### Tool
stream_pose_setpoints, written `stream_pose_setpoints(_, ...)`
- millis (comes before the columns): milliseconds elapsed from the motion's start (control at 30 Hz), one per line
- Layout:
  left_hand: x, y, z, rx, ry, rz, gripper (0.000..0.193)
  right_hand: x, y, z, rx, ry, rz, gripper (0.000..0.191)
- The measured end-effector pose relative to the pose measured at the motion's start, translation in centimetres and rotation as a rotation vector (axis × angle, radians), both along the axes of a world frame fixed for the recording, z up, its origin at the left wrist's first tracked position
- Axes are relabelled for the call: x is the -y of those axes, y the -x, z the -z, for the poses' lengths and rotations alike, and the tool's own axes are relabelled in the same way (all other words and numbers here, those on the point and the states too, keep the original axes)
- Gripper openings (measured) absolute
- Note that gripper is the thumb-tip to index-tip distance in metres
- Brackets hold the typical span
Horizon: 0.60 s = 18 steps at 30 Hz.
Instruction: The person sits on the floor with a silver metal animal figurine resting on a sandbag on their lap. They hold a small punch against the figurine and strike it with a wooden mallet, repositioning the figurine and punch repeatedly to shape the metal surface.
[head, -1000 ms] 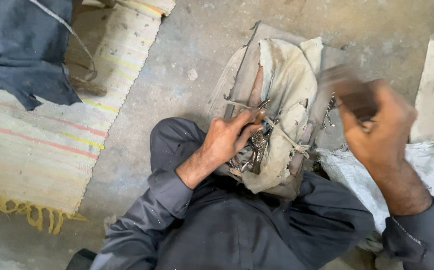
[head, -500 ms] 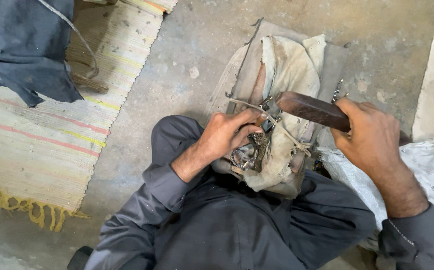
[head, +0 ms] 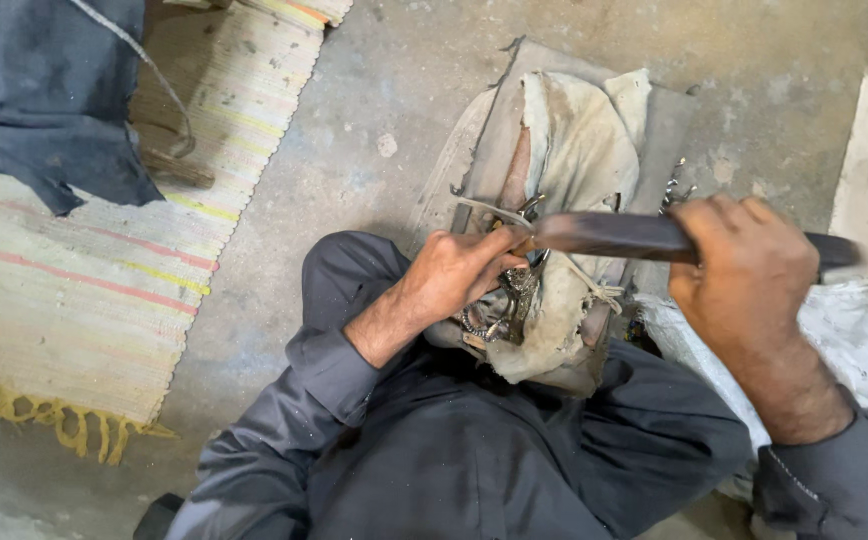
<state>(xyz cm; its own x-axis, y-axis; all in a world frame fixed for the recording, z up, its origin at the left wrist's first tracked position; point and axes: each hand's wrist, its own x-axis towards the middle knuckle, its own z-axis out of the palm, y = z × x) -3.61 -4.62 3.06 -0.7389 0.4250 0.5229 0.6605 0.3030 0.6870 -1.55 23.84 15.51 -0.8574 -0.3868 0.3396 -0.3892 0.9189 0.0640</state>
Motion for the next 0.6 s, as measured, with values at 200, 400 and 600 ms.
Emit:
stream_pose_setpoints(200, 0.0, 0.0, -0.2, 0.021, 0.029, 0.000, 0.043, -0.5, 0.3, -0.1, 0.034, -0.026, -0.008, 0.038)
stream_pose_setpoints(400, -0.1, 0.1, -0.2, 0.025, 0.021, -0.012, 0.038, 0.1, 0.3, -0.9, -0.007, 0.208, -0.057, 0.024)
stream_pose_setpoints(600, -0.2, 0.2, -0.3, -0.002, 0.040, -0.021, 0.035, 0.4, -0.2, -1.6, -0.022, 0.085, -0.026, 0.032)
